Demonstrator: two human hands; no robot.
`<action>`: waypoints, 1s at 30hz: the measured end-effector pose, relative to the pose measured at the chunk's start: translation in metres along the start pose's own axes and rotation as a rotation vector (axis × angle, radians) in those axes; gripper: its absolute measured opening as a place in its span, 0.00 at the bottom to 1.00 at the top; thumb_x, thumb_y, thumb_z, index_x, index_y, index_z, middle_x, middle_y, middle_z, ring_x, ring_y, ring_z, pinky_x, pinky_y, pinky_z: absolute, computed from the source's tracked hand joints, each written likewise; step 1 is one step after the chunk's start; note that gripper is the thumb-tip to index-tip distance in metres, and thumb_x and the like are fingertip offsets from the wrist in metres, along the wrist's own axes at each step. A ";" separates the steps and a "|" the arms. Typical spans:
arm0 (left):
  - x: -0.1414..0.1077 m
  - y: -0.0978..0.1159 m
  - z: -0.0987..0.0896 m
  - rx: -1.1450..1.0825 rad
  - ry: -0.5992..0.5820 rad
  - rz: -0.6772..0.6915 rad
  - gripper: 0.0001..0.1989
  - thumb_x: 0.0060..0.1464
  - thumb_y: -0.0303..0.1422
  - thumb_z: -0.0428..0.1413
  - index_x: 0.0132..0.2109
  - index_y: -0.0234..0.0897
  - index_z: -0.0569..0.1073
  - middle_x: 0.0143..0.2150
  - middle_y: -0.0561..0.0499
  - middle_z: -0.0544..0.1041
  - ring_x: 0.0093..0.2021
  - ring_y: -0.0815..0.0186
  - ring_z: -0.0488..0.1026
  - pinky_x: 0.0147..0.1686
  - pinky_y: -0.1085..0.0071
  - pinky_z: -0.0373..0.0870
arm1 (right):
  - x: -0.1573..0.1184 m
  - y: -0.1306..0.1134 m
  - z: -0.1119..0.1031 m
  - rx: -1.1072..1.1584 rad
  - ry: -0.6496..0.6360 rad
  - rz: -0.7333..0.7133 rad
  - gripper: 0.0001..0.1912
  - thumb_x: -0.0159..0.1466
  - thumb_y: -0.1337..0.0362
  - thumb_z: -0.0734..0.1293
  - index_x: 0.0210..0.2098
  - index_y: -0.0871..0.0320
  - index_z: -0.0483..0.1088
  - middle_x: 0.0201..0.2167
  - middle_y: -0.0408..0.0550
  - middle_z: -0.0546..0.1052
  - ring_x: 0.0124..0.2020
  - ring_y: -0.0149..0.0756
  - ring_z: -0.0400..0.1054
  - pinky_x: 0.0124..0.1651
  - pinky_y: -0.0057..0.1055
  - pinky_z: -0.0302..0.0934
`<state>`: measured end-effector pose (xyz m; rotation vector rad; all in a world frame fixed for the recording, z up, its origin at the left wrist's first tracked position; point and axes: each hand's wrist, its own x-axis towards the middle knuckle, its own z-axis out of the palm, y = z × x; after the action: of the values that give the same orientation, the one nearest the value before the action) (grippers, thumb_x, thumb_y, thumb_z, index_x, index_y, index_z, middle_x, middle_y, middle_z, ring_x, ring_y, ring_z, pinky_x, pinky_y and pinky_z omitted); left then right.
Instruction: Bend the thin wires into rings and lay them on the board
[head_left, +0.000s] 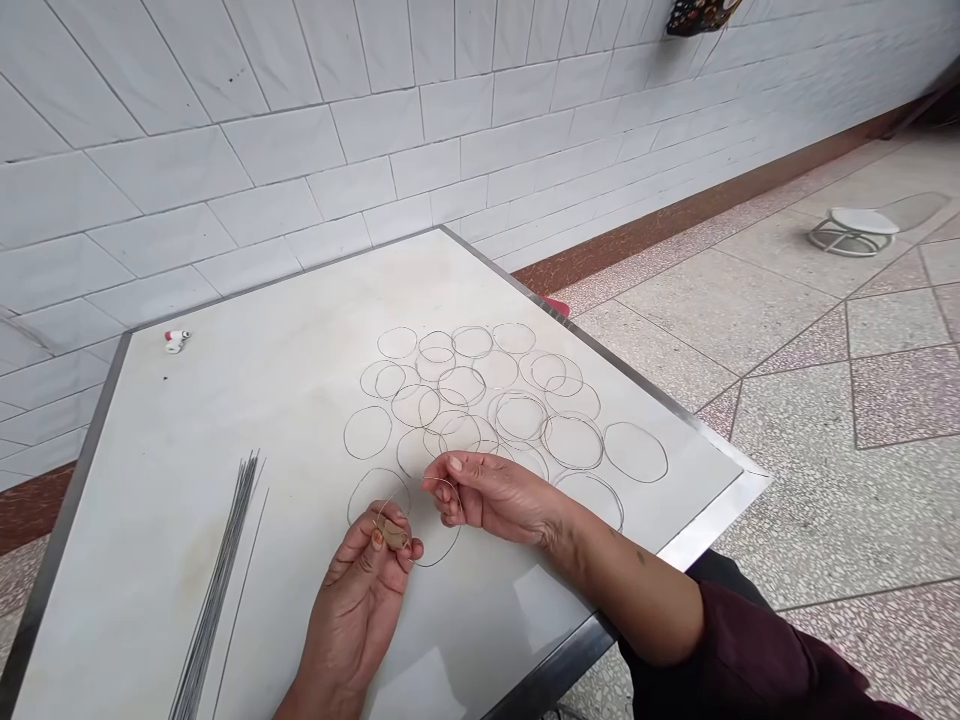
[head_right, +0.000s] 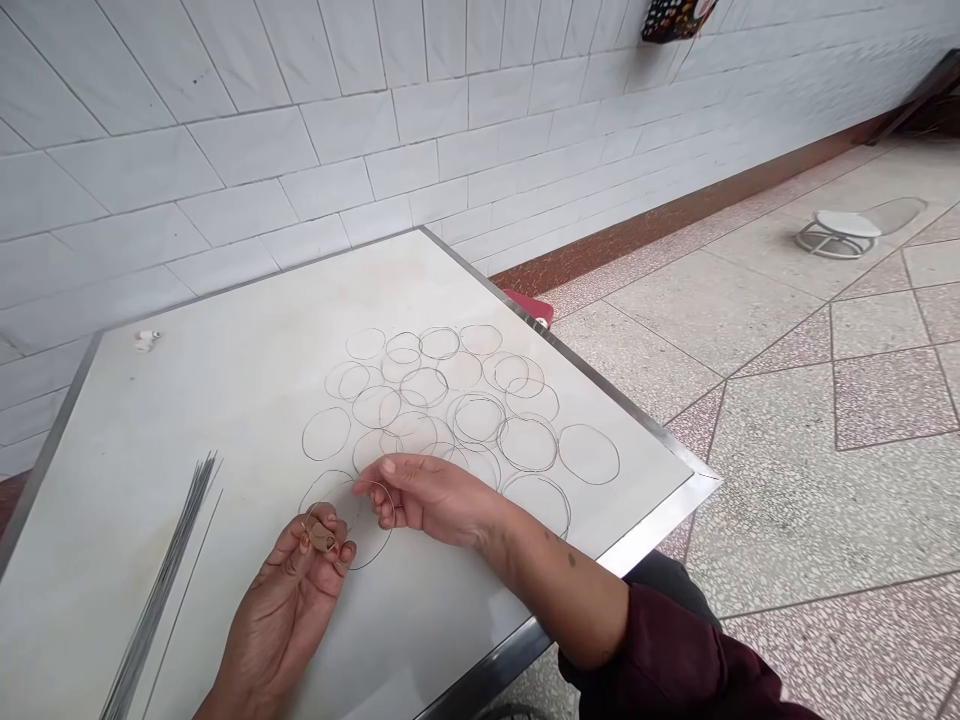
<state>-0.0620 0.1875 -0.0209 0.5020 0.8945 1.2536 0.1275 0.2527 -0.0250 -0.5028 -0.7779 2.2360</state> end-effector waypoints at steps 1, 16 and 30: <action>0.000 0.000 0.000 -0.004 0.007 -0.002 0.05 0.49 0.32 0.66 0.31 0.37 0.79 0.41 0.50 0.68 0.33 0.71 0.66 0.37 0.73 0.71 | -0.001 -0.001 0.000 -0.007 -0.009 0.010 0.18 0.63 0.52 0.71 0.39 0.63 0.76 0.28 0.43 0.69 0.29 0.26 0.61 0.37 0.28 0.58; -0.001 -0.003 0.004 -0.019 -0.026 -0.019 0.05 0.48 0.32 0.67 0.29 0.37 0.78 0.38 0.50 0.71 0.33 0.69 0.66 0.37 0.69 0.71 | 0.002 0.002 -0.004 0.047 0.057 -0.039 0.15 0.60 0.54 0.74 0.32 0.61 0.74 0.27 0.40 0.66 0.27 0.26 0.60 0.36 0.28 0.57; 0.002 -0.009 0.003 -0.109 0.036 0.054 0.04 0.54 0.34 0.64 0.34 0.39 0.80 0.42 0.50 0.75 0.43 0.65 0.71 0.48 0.66 0.71 | 0.003 0.014 0.010 -0.271 -0.115 -0.020 0.14 0.55 0.65 0.77 0.39 0.58 0.75 0.36 0.43 0.76 0.39 0.30 0.70 0.48 0.33 0.63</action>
<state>-0.0543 0.1877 -0.0265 0.4209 0.8423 1.3566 0.1134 0.2430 -0.0273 -0.4939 -1.1504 2.1669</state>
